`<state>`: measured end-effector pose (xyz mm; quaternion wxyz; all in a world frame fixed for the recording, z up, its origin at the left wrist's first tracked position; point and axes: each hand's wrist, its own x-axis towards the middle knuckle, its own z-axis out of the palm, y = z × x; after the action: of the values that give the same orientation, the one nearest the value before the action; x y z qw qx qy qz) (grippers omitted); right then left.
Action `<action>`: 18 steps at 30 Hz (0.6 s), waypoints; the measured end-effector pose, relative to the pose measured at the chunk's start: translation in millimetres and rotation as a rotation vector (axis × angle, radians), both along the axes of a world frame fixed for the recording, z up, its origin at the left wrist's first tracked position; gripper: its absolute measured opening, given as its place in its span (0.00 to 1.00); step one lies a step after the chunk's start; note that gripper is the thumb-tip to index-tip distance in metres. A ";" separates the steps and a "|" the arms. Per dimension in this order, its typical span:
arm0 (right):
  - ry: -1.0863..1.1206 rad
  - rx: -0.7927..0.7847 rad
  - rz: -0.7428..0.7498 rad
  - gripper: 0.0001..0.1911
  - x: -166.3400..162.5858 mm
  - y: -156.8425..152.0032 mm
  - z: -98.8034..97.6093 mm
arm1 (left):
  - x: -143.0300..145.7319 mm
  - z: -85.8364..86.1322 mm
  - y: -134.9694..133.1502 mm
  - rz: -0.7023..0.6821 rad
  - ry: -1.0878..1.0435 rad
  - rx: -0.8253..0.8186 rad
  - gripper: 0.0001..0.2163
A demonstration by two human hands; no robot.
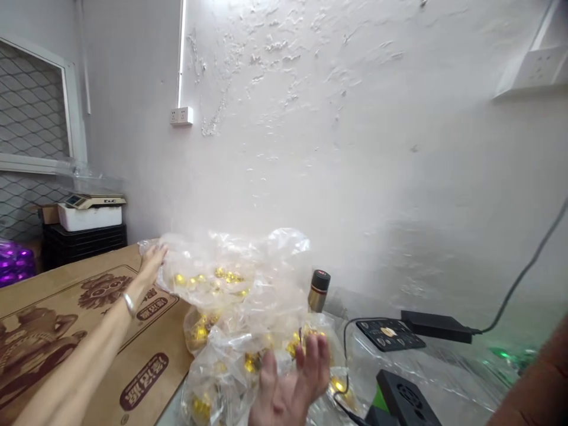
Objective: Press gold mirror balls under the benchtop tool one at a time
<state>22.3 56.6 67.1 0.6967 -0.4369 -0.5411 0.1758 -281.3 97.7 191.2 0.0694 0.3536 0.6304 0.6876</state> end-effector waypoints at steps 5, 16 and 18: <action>0.045 0.247 0.088 0.32 -10.1 60.4 165.2 | 39.0 127.8 60.2 -0.126 -0.049 0.244 0.10; -0.311 -0.205 0.244 0.25 -14.7 255.6 208.8 | 113.4 124.0 8.9 -0.623 -0.249 0.563 0.03; -0.365 -0.230 0.200 0.28 -20.0 265.5 184.9 | 102.9 106.0 -4.0 -0.560 -0.293 0.519 0.03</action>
<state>2.3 322.1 252.0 0.5123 -0.4821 -0.6750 0.2225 -178.4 93.7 297.2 0.2514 0.4154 0.2988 0.8216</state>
